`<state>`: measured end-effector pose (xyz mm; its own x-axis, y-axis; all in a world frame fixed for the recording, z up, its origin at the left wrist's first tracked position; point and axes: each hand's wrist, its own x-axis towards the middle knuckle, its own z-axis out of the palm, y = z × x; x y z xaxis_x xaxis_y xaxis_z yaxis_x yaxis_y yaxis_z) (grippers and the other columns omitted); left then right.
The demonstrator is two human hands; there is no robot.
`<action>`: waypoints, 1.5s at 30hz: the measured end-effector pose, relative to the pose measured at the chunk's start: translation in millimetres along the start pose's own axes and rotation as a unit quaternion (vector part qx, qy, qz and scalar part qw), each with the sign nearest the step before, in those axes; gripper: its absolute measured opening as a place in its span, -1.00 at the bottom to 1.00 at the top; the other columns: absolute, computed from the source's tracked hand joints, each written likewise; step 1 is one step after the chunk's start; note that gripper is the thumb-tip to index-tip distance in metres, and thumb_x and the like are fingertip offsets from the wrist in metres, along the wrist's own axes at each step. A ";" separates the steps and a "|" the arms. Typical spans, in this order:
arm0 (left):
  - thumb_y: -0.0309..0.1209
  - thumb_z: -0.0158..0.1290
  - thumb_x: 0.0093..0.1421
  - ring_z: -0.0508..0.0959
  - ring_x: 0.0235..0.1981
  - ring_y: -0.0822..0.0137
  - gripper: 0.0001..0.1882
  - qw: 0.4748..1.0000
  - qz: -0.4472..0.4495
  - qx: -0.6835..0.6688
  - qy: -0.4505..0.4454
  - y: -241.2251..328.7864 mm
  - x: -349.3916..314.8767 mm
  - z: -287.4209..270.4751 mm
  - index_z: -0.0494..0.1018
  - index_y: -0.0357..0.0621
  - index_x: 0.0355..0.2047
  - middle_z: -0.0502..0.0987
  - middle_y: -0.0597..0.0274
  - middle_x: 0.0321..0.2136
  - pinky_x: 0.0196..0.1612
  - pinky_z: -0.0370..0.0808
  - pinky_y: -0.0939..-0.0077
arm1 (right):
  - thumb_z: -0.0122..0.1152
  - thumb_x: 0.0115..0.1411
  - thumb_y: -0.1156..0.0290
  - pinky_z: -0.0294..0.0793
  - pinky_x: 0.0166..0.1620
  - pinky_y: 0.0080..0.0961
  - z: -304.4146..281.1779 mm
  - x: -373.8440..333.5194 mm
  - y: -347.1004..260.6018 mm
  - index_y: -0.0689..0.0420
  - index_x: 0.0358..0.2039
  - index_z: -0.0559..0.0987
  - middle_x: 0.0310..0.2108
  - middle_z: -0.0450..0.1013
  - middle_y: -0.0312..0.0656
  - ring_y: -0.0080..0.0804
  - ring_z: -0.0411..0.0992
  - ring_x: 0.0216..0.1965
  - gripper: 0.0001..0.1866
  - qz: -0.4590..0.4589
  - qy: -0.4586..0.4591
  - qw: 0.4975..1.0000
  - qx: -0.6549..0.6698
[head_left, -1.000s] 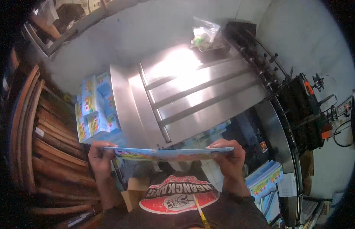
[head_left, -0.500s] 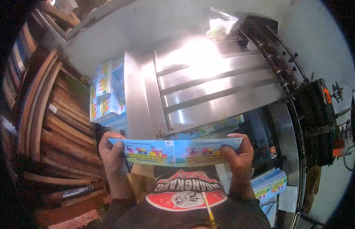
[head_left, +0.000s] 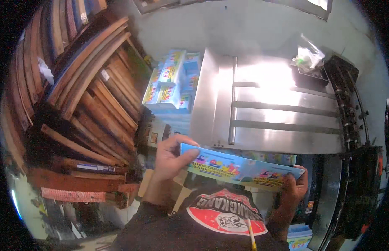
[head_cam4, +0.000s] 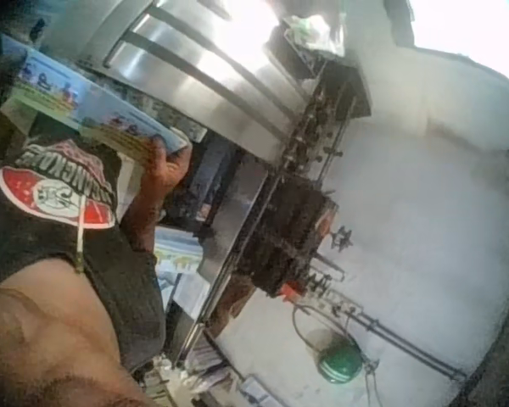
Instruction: The person aligns and stacks printed paper sheets by hand, inserts inner pages into booklet covers, and feeds a booklet into a binding machine.
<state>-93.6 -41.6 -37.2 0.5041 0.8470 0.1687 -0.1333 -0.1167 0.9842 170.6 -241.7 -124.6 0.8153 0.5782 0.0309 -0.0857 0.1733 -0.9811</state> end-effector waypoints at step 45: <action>-0.45 0.02 0.22 0.49 -0.33 0.45 -0.66 0.889 -0.078 0.075 -0.445 -105.5 41.7 242.0 0.36 -0.39 -0.03 0.53 0.21 -0.36 -0.24 0.42 0.58 | -0.04 0.21 0.60 0.35 -0.07 -0.58 -142.6 -161.5 27.8 0.18 0.21 0.21 -0.15 0.40 -0.24 -0.54 0.40 -0.20 -0.48 0.032 0.429 0.880 -0.199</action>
<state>148.0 -119.4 -120.9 0.9908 0.1213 -0.0601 0.0792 -0.1586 0.9842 118.3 -443.9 -184.1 0.9630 -0.2691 -0.0148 -0.0792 -0.2301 -0.9699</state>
